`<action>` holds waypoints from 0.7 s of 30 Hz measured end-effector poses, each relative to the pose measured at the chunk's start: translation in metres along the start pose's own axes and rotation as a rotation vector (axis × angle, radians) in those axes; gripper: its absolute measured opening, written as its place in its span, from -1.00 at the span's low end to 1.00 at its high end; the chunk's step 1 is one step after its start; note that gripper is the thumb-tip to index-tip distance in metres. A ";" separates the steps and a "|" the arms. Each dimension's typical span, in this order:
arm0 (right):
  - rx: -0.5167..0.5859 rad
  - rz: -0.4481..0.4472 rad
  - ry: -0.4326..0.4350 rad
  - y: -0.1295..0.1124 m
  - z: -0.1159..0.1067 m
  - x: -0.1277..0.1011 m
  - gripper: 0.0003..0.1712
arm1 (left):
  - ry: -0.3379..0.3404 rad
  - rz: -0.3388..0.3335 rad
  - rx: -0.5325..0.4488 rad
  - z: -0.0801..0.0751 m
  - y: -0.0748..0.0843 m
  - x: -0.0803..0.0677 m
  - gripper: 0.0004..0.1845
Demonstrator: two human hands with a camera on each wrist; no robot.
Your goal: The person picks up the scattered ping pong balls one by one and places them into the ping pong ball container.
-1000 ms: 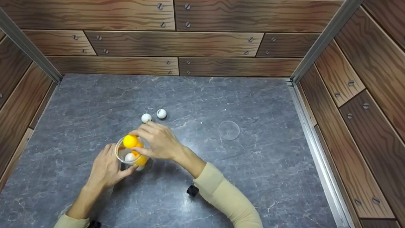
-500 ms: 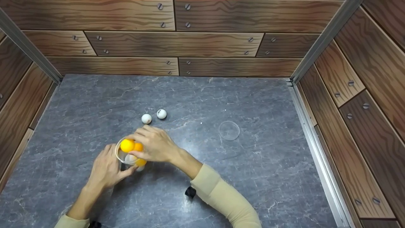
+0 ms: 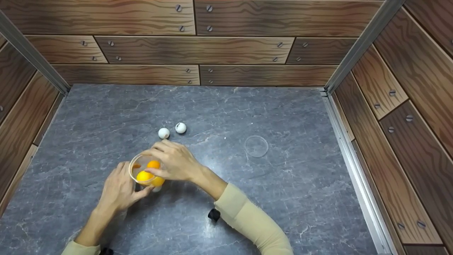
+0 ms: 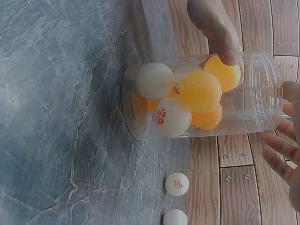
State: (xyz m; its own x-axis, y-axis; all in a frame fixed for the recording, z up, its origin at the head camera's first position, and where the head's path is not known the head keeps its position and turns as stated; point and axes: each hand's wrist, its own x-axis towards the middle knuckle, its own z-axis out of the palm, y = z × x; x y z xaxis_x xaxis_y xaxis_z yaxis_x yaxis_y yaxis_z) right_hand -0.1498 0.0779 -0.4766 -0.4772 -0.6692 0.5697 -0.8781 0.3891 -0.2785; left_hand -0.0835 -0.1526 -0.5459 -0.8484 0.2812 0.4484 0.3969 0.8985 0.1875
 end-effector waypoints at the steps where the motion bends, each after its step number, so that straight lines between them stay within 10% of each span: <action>1: -0.003 -0.002 0.003 0.000 -0.001 0.000 -0.52 | 0.000 0.000 0.002 0.000 0.000 0.000 -0.03; 21: 0.039 0.039 0.071 0.030 -0.010 -0.004 -0.43 | 0.012 0.008 -0.004 0.001 -0.001 -0.001 -0.01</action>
State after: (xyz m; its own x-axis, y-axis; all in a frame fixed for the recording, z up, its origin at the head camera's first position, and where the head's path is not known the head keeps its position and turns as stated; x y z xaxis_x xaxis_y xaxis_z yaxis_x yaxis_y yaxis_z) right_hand -0.1742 0.0990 -0.4791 -0.5087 -0.6066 0.6109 -0.8601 0.3884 -0.3305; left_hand -0.0830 -0.1533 -0.5473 -0.8410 0.2843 0.4603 0.4052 0.8948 0.1877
